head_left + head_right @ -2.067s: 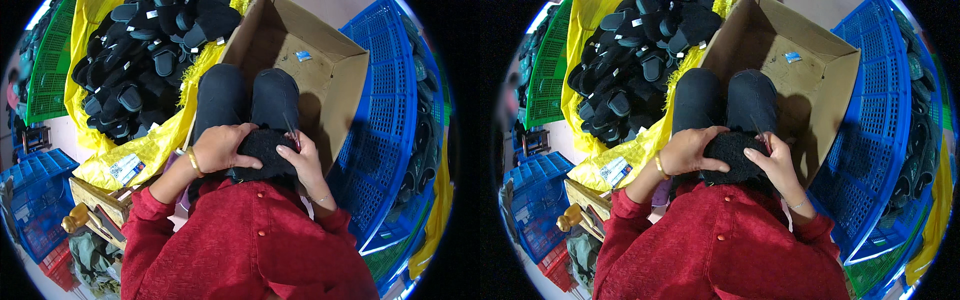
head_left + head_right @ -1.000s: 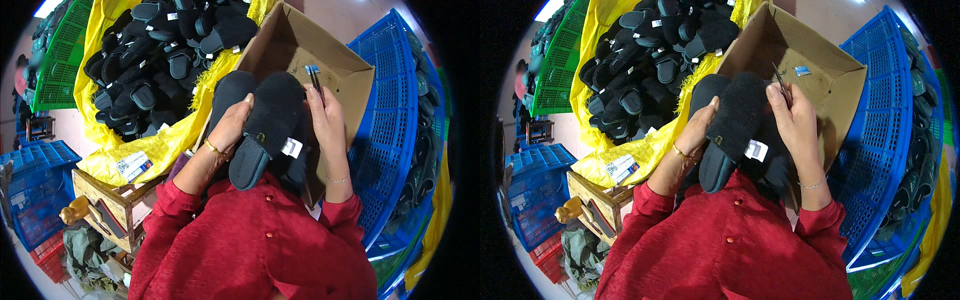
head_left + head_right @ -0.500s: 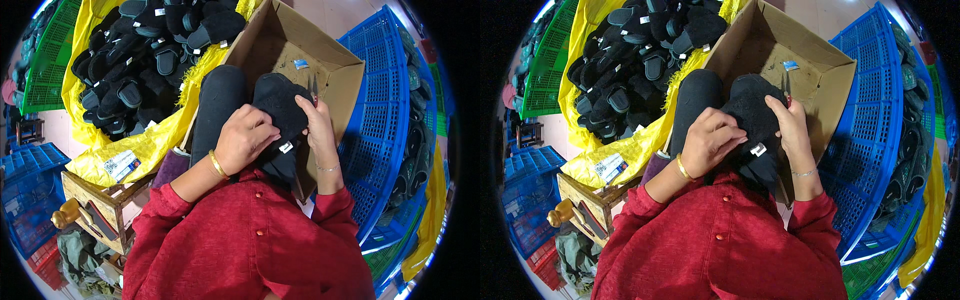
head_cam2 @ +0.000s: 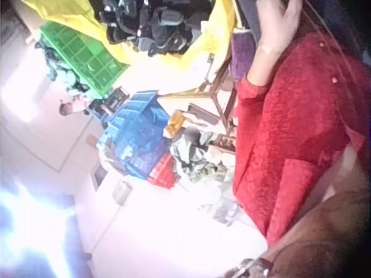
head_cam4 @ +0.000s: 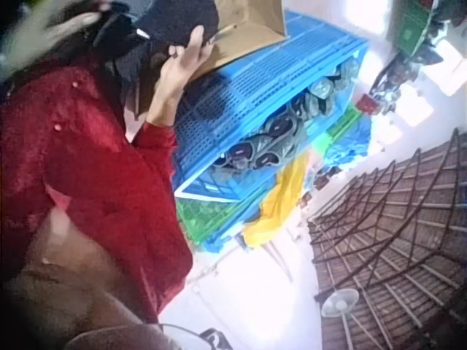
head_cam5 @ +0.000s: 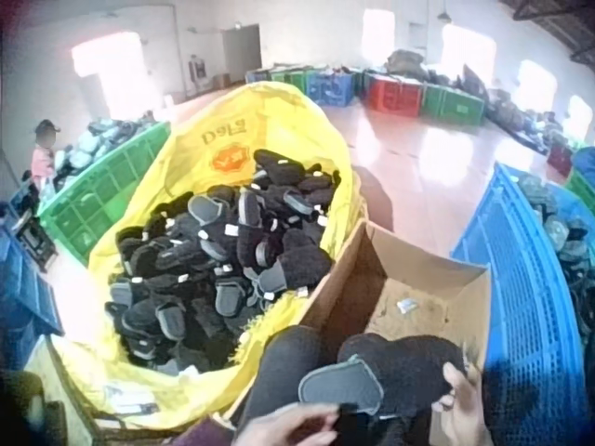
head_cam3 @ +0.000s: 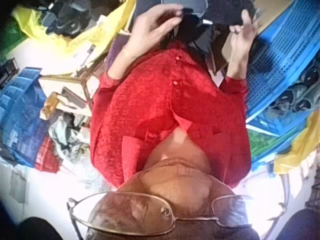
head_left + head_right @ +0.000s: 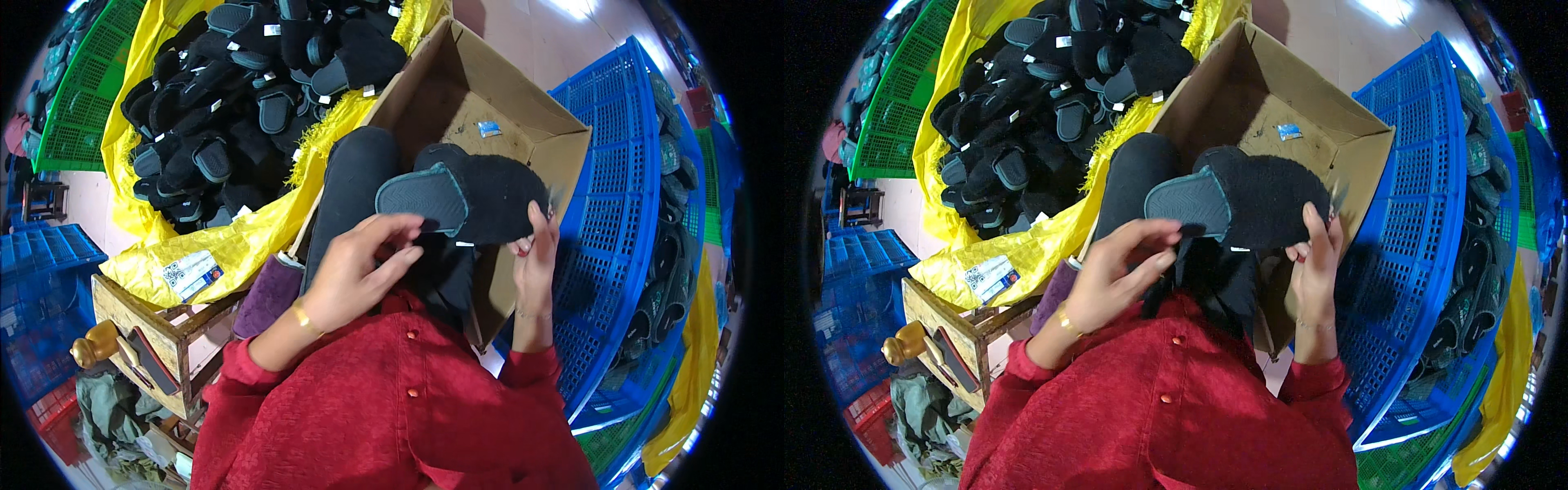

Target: The person sits on the floor and repeatedly picks up black slippers from a yellow sack, trims loose threads and fabric edges with scissors, and places the finished slippers into a blue crate. The process is repeated for multiple slippers.

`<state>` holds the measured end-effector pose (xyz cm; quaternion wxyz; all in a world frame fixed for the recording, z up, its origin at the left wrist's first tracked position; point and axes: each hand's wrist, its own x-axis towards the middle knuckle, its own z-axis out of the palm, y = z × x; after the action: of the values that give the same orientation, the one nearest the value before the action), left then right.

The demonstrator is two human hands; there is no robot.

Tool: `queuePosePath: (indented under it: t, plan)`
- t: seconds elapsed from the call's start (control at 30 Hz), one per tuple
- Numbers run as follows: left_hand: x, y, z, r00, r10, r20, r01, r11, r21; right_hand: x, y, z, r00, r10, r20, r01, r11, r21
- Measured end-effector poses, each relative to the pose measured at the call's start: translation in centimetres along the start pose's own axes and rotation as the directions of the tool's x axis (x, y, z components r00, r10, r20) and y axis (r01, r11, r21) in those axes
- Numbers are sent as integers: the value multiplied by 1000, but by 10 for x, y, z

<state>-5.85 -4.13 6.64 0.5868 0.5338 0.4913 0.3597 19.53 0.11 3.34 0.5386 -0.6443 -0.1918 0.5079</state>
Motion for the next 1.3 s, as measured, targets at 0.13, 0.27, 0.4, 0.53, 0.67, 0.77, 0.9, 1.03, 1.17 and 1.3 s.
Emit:
queuePosePath:
  t: [0.13, 0.27, 0.4, 0.53, 0.67, 0.77, 0.9, 1.03, 1.17, 1.3]
  plan:
    - [40, -34, 51, 996, 24, -83, -46, 960, -278, -37, 6, -3, 975, -202, 87, 204, 979, -8]
    - [66, -32, 66, 997, -76, 24, 79, 896, -436, -55, 14, -27, 898, -406, 172, 440, 843, -310]
    - [72, -58, 58, 998, -32, 47, 48, 924, -379, -60, -13, -19, 860, -370, 352, 505, 717, -481]
    - [59, -72, 57, 999, -10, 52, 32, 894, -447, -62, -9, -3, 885, -319, 338, 465, 597, -654]
    - [53, -76, 45, 994, -97, 42, 104, 843, -529, -72, 6, 14, 896, -311, 316, 434, 466, -771]
    - [44, -64, 40, 989, -147, -18, 101, 759, -643, -86, 12, 22, 880, -338, 333, 456, 411, -790]
    - [41, -60, 36, 982, -190, 11, 158, 782, -604, -92, 20, 21, 871, -353, 342, 474, 422, -773]
    - [63, -33, 21, 944, -330, 20, 328, 924, -196, -93, 9, 38, 725, -403, 558, 664, 195, -722]
    - [66, -29, 20, 938, -335, 88, 313, 711, -630, -88, 8, 46, 623, -394, 675, 757, 90, -647]
    - [59, -39, 40, 932, -362, -13, 198, 539, -818, -95, 7, 39, 809, -353, 470, 577, 319, -752]
